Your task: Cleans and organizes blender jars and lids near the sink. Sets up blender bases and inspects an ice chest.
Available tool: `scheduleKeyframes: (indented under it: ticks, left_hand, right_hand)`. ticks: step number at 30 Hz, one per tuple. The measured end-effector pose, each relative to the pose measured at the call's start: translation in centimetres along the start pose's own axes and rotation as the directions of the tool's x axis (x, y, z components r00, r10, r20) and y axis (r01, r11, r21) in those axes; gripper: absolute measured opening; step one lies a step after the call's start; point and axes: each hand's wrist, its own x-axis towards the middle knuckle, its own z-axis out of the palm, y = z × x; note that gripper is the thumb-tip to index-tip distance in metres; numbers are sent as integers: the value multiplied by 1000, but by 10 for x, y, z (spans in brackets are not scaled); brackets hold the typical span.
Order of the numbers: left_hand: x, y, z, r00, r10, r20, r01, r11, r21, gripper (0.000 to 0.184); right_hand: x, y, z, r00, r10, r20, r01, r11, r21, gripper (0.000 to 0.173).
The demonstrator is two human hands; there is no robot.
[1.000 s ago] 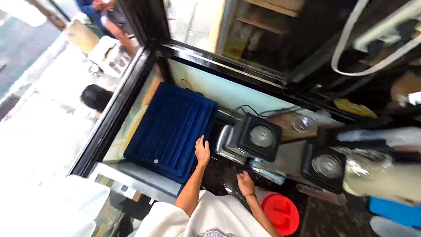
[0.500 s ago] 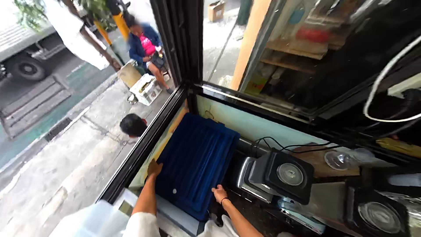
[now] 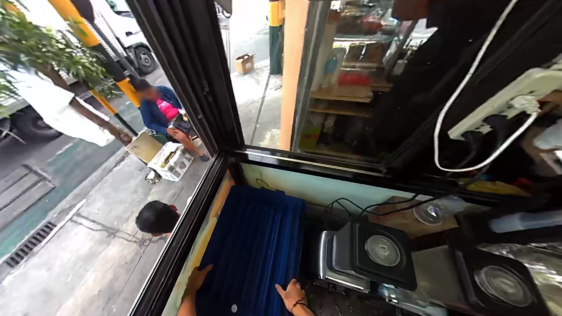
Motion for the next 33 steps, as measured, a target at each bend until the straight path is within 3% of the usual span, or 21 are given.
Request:
scheduleKeyframes:
  ticks: [4,10,15,18,22,27,33]
  left_hand:
    - [-14,18,-13,1000,10,-13,-9,995,94,79]
    - [-78,56,-37,995,19,-103,4,976,219,85]
    - [-131,77,-40,982,123,-143,-90,973,213,96]
    - [-162,90,-37,955,215,-206,-164,957,238,94]
    - [-220,123,-35,908,253,-334,-125,925,360,89]
    - [-287,150,-55,859,227,-459,-32,919,394,91]
    - [-307,159,-75,766,276,-581,4,901,434,91]
  right_hand:
    - [0,-3,-7,1000,17,13,-17,1000,-3,93]
    - [-6,6,-8,998,45,-36,-40,992,120,92]
    - [-3,24,-11,999,3,-43,3,987,159,89]
    - [3,33,-7,996,-31,-89,48,979,197,85]
    - [3,33,-9,989,-97,-113,122,963,239,80]
    - [-5,9,-2,978,-202,-47,207,929,308,73]
    - [6,-50,22,928,-334,162,214,837,503,58]
